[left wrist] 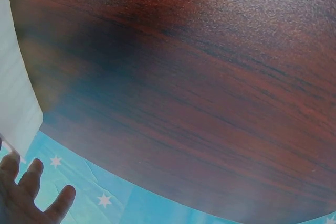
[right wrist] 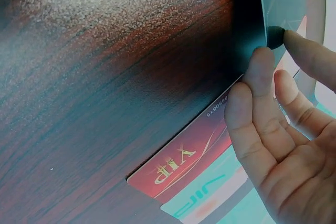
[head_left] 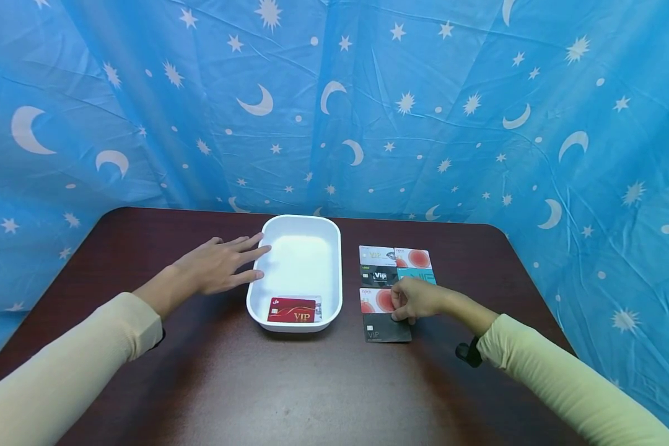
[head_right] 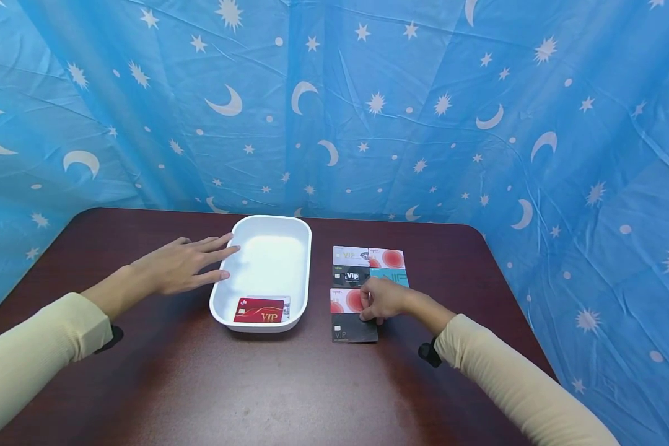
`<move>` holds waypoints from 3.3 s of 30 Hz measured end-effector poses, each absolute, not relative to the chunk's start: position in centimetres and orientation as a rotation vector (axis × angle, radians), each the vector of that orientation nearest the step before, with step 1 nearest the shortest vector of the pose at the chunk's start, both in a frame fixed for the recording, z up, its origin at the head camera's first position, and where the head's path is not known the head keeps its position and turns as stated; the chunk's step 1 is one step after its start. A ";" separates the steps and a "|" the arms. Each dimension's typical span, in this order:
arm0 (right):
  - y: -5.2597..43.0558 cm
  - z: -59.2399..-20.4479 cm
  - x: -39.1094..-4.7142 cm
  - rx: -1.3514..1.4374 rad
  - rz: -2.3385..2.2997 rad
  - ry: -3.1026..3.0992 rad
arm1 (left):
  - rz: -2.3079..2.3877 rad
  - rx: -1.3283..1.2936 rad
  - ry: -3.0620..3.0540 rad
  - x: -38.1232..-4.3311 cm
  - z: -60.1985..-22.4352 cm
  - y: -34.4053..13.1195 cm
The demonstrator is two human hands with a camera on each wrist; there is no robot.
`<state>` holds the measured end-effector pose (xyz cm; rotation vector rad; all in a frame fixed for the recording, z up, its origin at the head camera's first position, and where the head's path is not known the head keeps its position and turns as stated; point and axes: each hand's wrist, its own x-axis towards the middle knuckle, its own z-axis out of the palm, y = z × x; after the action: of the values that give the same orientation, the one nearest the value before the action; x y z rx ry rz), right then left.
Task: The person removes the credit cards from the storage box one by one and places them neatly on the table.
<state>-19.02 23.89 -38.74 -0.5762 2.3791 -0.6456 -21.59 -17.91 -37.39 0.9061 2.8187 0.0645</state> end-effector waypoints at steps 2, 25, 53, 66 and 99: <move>23.8 -38.7 -19.0 -0.568 -0.633 2.384 | 0.064 0.906 2.818 -21.6 -37.4 -17.9; 23.4 -38.4 -19.0 -0.520 -0.565 2.439 | 0.071 0.927 2.818 -21.5 -37.4 -18.0; 23.0 -37.8 -20.0 -0.583 -0.571 2.474 | 0.060 0.922 2.827 -21.5 -37.4 -18.0; 17.9 -31.5 -22.2 -0.393 -1.104 2.359 | 0.063 0.916 2.817 -21.6 -37.5 -18.0; 8.0 -34.2 -21.6 -0.030 -0.988 1.861 | 0.085 0.901 2.837 -21.4 -37.4 -17.9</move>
<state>-21.64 8.03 -34.16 -0.0301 1.8605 -0.9883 -21.42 -17.93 -37.41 0.9009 2.8366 0.0846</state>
